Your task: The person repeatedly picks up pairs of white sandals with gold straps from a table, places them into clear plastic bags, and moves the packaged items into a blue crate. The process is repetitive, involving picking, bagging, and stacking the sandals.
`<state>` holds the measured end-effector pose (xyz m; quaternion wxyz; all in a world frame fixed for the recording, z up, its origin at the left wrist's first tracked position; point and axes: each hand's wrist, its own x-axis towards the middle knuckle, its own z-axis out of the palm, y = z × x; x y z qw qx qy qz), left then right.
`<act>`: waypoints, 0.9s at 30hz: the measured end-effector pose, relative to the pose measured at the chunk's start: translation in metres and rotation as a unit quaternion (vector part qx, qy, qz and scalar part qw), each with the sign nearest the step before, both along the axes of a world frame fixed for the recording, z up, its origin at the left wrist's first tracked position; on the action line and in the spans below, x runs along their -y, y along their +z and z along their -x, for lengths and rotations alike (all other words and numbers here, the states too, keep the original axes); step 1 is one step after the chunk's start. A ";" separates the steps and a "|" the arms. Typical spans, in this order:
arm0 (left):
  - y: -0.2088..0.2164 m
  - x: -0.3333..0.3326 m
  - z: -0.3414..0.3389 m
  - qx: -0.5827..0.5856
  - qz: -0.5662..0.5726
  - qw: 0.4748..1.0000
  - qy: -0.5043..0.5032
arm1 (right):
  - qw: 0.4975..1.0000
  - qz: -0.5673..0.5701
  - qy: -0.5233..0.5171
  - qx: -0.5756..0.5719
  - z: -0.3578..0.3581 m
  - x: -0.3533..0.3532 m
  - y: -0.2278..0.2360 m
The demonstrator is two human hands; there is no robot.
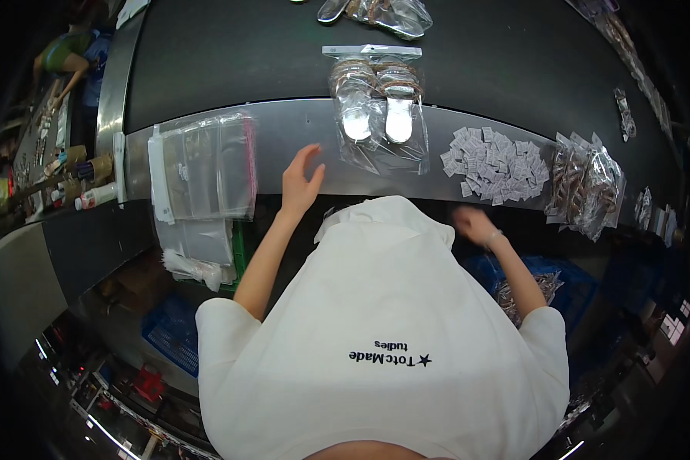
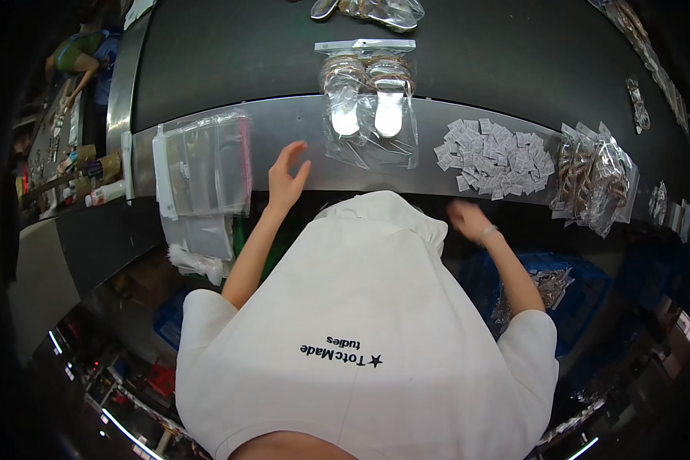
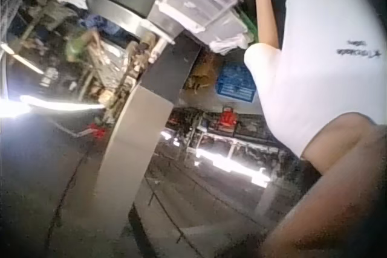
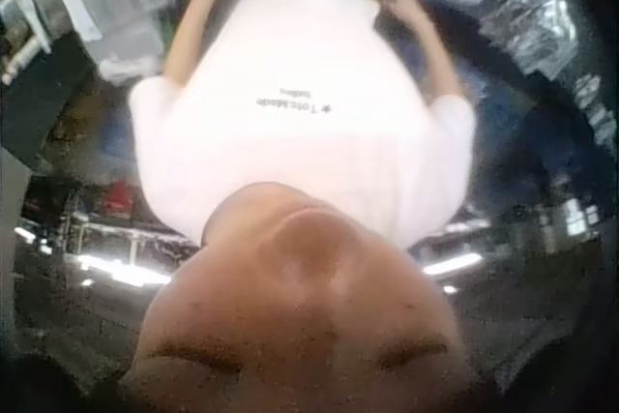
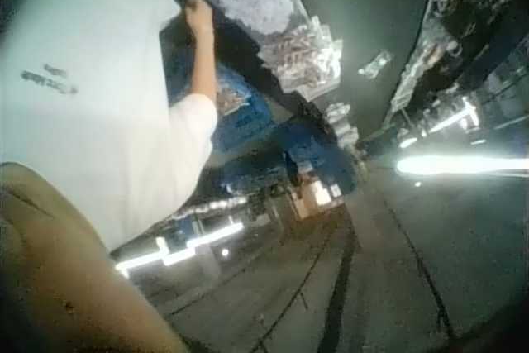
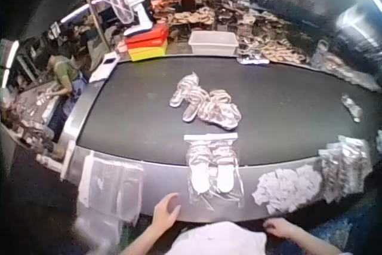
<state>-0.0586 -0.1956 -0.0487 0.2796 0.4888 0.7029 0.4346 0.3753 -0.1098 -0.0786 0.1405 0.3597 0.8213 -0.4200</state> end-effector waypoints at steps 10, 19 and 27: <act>-0.016 -0.043 0.026 -0.132 -0.024 0.952 -0.277 | 0.943 -0.077 -0.128 -0.298 0.136 -0.074 0.034; -0.082 0.024 -0.034 0.581 0.305 0.755 0.003 | 0.847 0.287 -0.437 -0.092 0.149 0.009 -0.042; 0.055 -0.096 -0.089 -0.034 0.127 0.987 -0.091 | 0.883 -0.252 -0.325 -0.228 0.118 -0.061 0.081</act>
